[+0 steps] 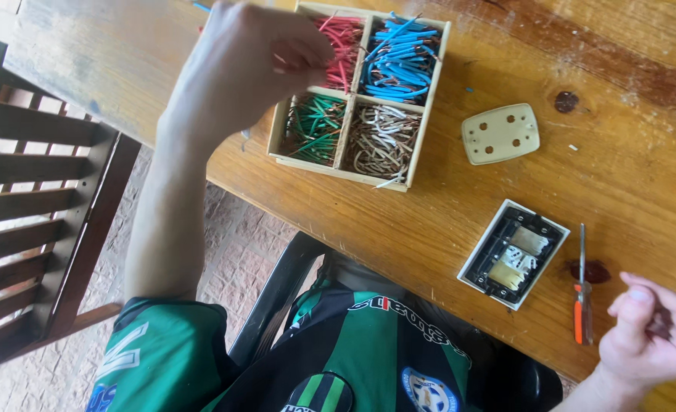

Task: The person selects short colored wires from a compartmentalized box and connects them to terminals inside a small electrical switch or socket using a screwdriver. They tighten each wire connection and repeat the process with additional wires.

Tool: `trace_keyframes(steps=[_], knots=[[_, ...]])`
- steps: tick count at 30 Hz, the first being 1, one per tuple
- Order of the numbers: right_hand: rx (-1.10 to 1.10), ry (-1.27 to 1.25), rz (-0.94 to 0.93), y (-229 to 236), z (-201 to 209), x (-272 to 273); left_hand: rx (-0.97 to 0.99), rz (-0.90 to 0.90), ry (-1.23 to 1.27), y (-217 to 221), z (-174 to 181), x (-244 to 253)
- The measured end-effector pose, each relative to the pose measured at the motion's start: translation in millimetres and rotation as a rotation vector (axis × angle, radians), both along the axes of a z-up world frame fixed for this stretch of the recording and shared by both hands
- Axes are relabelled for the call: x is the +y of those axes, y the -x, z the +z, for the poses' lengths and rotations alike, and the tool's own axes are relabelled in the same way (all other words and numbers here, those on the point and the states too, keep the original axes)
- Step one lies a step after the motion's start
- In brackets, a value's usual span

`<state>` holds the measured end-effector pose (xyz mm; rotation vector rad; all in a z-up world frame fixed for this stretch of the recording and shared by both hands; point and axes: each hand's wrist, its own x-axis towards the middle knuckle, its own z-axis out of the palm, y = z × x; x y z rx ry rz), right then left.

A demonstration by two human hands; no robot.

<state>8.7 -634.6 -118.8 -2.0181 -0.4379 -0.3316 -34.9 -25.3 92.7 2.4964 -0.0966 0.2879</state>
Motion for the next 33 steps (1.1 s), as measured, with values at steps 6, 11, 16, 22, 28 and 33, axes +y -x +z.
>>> trace_keyframes(steps=[6,11,16,22,28,33], knots=[[-0.056,0.007,0.104,17,83,82,-0.049,-0.117,0.237,7,13,-89],[-0.1,-0.077,0.255,27,131,132,-0.092,-0.3,0.232,15,-8,-172],[0.199,-0.273,0.284,24,143,140,-0.185,-0.269,0.206,19,-25,-222],[-0.009,-0.025,0.182,18,140,131,-0.12,-0.31,0.224,17,-34,-232],[0.018,-0.043,0.179,21,134,133,-0.157,-0.307,0.127,13,-51,-243],[0.118,-0.077,0.22,24,132,135,-0.236,-0.299,0.155,14,-70,-254]])
